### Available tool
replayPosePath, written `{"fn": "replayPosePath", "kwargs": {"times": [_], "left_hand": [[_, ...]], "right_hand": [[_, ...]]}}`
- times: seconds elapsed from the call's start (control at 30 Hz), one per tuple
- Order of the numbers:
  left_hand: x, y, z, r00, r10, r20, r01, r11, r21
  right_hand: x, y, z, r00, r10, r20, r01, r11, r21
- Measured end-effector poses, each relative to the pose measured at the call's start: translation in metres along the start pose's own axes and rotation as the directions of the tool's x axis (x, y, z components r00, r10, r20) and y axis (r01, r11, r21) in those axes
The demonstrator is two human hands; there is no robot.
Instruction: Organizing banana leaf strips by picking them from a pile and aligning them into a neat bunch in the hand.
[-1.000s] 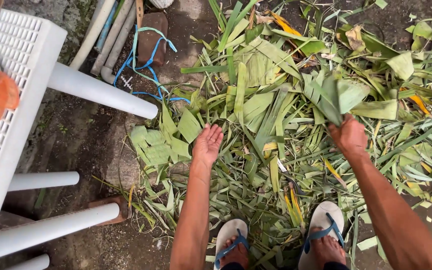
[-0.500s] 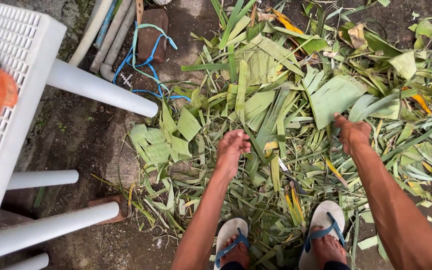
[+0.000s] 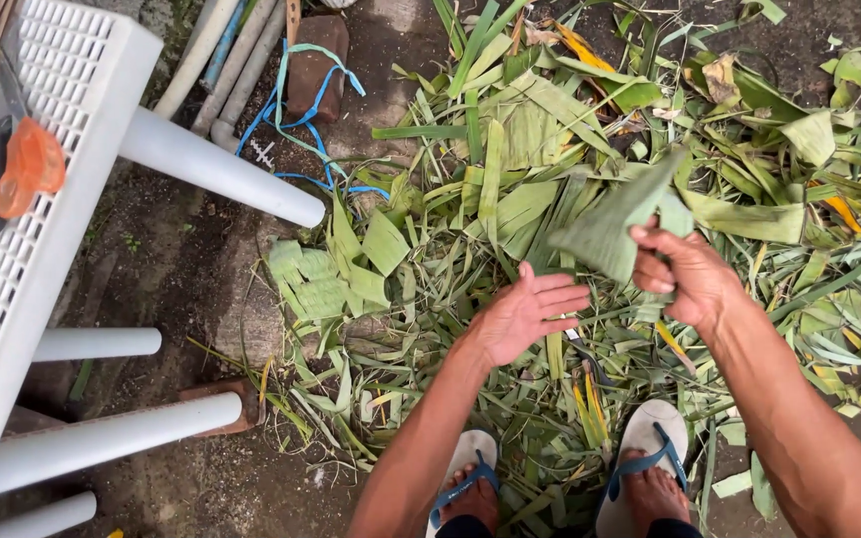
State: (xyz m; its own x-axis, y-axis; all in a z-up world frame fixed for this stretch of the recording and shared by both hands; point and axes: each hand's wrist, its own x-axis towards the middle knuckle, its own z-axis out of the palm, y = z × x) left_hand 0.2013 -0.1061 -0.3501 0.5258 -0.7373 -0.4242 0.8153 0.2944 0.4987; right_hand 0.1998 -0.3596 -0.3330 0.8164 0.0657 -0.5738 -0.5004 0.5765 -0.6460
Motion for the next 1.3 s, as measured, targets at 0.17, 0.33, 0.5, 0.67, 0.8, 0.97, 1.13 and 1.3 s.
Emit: {"fn": "replayPosePath", "kwargs": {"times": [0.17, 0.33, 0.5, 0.67, 0.8, 0.97, 1.13, 1.3], "left_hand": [[0.016, -0.015, 0.008, 0.987, 0.146, -0.073, -0.163, 0.93, -0.329], [0.007, 0.008, 0.019, 0.912, 0.308, -0.27, -0.389, 0.858, -0.336], [0.04, -0.008, -0.005, 0.596, 0.462, -0.657, -0.753, 0.605, -0.258], [-0.026, 0.062, 0.123, 0.481, 0.534, -0.696, -0.815, 0.565, -0.129], [0.006, 0.034, 0.081, 0.536, 0.49, -0.687, -0.814, 0.517, -0.266], [0.001, 0.028, 0.099, 0.541, 0.489, -0.685, -0.815, 0.507, -0.281], [0.009, 0.008, 0.077, 0.452, 0.519, -0.726, -0.852, 0.493, -0.178], [0.026, -0.007, 0.054, 0.474, 0.505, -0.721, -0.794, 0.599, -0.103]], "right_hand": [[-0.013, 0.022, 0.042, 0.992, -0.101, 0.081, 0.108, 0.99, -0.086], [-0.024, 0.022, 0.078, 0.984, -0.144, 0.109, 0.147, 0.989, -0.029], [-0.031, 0.02, 0.12, 0.942, -0.326, -0.077, 0.335, 0.911, 0.241], [-0.038, 0.02, 0.149, 0.929, -0.361, -0.08, 0.365, 0.86, 0.356], [-0.042, 0.017, 0.151, 0.909, -0.407, -0.084, 0.405, 0.823, 0.398], [-0.039, 0.036, 0.155, 0.913, -0.396, -0.097, 0.405, 0.849, 0.341], [-0.041, 0.046, 0.16, 0.895, -0.427, -0.128, 0.444, 0.833, 0.329], [-0.054, 0.046, 0.17, 0.892, -0.435, -0.127, 0.452, 0.868, 0.203]]}}
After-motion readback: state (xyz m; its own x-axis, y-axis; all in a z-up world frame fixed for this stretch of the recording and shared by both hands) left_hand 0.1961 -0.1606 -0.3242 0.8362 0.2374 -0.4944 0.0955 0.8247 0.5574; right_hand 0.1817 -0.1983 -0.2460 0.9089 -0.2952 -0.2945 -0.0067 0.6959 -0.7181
